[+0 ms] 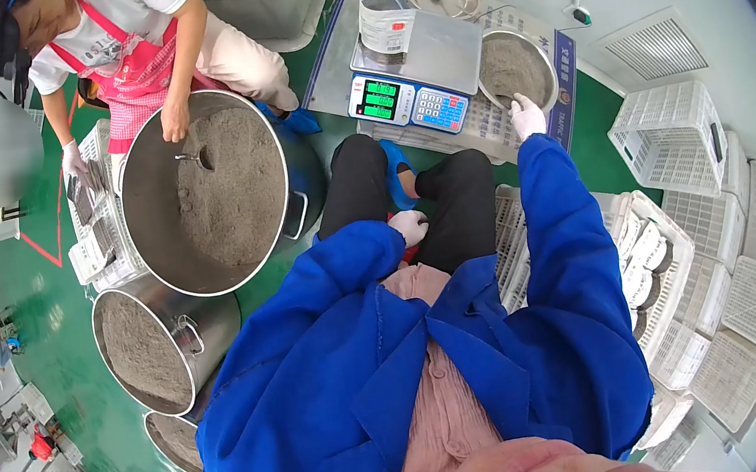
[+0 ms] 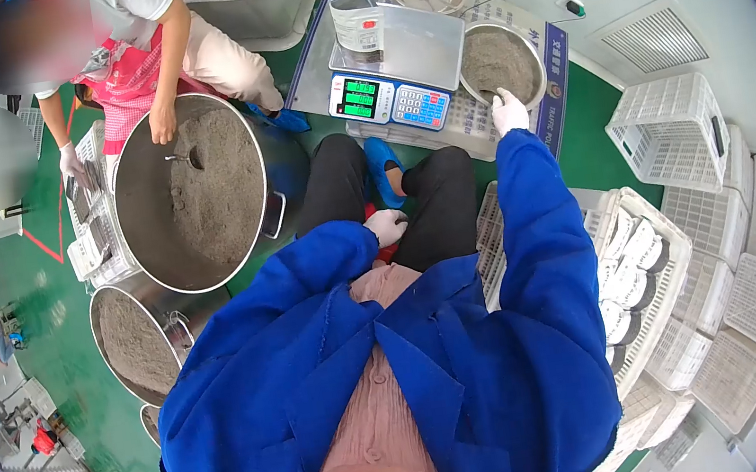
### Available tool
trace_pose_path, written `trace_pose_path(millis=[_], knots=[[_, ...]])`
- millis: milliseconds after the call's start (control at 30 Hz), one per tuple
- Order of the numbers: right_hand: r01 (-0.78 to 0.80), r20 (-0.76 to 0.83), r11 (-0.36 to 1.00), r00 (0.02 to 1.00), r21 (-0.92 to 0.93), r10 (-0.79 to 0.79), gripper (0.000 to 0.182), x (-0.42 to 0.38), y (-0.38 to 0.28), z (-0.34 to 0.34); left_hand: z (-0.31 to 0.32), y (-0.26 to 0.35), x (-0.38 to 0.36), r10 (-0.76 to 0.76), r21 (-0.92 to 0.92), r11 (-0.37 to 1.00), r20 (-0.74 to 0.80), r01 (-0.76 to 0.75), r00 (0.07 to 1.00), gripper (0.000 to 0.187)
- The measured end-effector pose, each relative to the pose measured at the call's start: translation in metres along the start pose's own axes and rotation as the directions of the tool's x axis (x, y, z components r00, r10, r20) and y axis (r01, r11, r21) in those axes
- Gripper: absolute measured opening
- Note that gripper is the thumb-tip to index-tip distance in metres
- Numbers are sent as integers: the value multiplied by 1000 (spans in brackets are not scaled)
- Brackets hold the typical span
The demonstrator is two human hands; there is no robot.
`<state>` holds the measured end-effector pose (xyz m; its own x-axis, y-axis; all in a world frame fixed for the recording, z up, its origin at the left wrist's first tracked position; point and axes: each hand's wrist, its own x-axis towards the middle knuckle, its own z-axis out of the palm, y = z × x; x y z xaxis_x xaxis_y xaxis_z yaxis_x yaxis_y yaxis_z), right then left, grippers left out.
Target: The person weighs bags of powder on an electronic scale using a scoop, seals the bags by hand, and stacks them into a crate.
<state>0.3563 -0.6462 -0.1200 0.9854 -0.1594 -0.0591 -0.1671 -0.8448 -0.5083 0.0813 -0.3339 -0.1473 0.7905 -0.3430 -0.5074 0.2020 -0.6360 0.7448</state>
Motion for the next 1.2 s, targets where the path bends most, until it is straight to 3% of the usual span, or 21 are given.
trace_pose_path(millis=[100,200,267,367,500,533,600,667,700,833,1000,1200], knots=[[-91,57,995,995,51,88,34,-3,-5,-9,1,-1,1,-8,-18,1000,14,8,1000,36],[29,-96,987,994,-156,-44,32,0,-11,-29,1,-2,2,-3,-12,1000,17,4,1000,37],[-5,-97,990,995,-143,-9,30,8,-17,-54,3,-3,3,15,-6,1000,17,-15,1000,38],[-54,-138,998,989,-39,48,31,18,-17,-84,5,-5,6,31,-22,999,16,-31,999,38],[-84,-195,978,973,189,121,31,35,3,-76,-3,10,1,-8,-18,1000,44,9,999,37],[-88,-195,947,969,309,154,28,40,12,-61,-2,10,2,-13,-19,1000,42,14,999,37],[-215,-4,832,968,512,253,26,56,37,-29,0,8,3,-22,-21,1000,37,23,999,37],[-417,236,599,903,684,360,27,58,48,-1,3,7,6,-16,-21,1000,34,17,999,36],[-473,271,500,864,726,424,29,52,43,0,5,4,7,-13,-29,999,33,13,999,36],[-456,270,228,787,860,555,33,40,44,-4,6,4,9,-17,-19,1000,48,18,999,35],[-417,313,72,776,906,548,38,28,69,-36,2,11,3,-13,13,1000,74,13,997,36],[-374,354,3,880,927,316,44,25,33,-108,3,10,2,-5,57,998,76,1,997,38]])
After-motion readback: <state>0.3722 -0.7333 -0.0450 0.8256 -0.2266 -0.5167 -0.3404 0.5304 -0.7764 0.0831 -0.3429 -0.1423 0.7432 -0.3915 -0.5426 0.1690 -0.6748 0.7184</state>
